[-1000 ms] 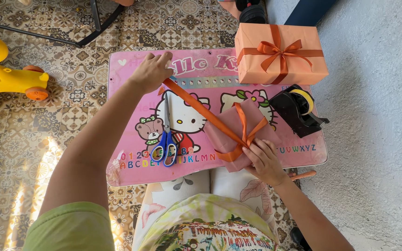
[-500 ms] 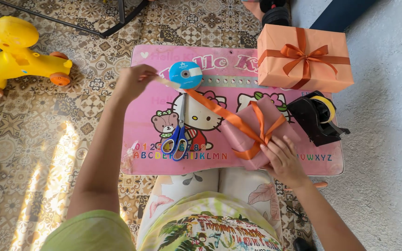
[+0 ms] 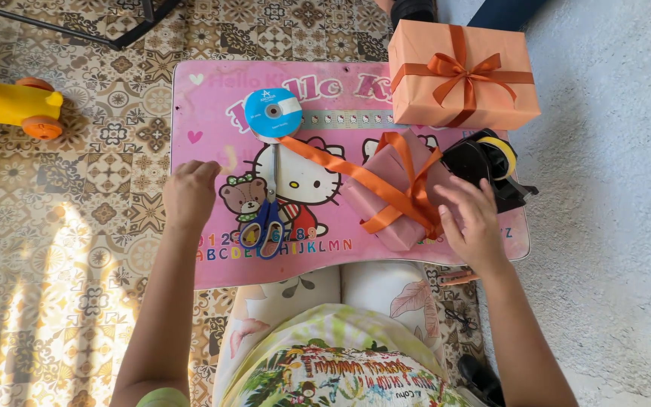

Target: The person wraps a pink gift box with an orange ribbon. They cut the ribbon with scissors, wrap it around the box, and tie a decorative bow on top.

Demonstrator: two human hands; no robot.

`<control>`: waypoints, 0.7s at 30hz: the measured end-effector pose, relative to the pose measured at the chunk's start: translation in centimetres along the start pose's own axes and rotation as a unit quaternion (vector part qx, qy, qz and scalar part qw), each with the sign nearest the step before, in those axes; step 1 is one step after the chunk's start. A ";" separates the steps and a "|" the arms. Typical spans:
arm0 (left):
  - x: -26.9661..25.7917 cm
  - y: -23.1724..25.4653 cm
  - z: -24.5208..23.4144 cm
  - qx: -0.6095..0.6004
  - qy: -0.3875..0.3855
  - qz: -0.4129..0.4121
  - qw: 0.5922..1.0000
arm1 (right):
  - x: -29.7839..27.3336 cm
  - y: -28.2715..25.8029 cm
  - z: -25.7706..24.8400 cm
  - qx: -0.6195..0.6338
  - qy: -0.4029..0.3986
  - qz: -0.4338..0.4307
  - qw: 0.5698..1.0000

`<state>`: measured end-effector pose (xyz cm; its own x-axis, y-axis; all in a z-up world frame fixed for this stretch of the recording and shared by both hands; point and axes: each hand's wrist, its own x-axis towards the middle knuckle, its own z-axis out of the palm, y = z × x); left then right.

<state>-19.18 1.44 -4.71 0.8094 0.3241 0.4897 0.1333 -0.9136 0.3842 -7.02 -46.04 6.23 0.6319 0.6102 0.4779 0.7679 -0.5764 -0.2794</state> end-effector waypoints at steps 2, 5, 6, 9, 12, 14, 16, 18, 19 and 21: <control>-0.6 -0.2 0.5 0.017 -0.011 -0.009 1.000 | 0.5 -2.5 0.1 -0.034 0.081 0.017 0.996; -1.3 -0.2 0.9 -0.083 0.015 -0.014 0.996 | 0.6 -9.8 3.9 0.138 0.061 -0.053 0.987; -1.3 -0.1 0.9 -0.079 0.001 -0.038 0.996 | 0.4 -12.9 5.8 0.141 -0.005 -0.092 0.986; -1.6 0.4 0.4 -0.069 -0.037 -0.095 0.992 | 2.2 -19.0 12.2 0.115 -0.192 -0.094 0.970; -2.0 0.6 -0.9 -0.069 -0.063 -0.123 0.988 | 4.5 -20.3 15.8 0.037 -0.151 -0.146 0.977; -2.2 0.8 -1.8 -0.091 -0.076 -0.147 0.982 | 4.9 -20.5 16.7 0.019 -0.144 -0.140 0.979; -2.3 0.8 -2.7 -0.101 -0.062 -0.141 0.983 | 4.2 -20.0 16.7 0.015 -0.136 -0.126 0.983; -1.9 1.1 -2.9 -0.104 -0.049 -0.115 0.987 | 3.4 -18.9 17.0 0.017 -0.206 -0.076 0.975; -1.4 1.5 -2.6 -0.100 -0.041 -0.092 0.990 | 2.8 -18.1 17.1 0.018 -0.241 -0.049 0.969; 0.0 2.8 -1.0 -0.107 -0.009 -0.018 0.994 | 1.5 -16.7 17.2 0.054 -0.192 -0.039 0.979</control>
<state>-19.37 -0.87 -2.80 0.8165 0.3492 0.4598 0.0387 -0.8277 0.5598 -17.09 -26.09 -2.68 0.5487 0.8208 0.1591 0.8086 -0.4726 -0.3504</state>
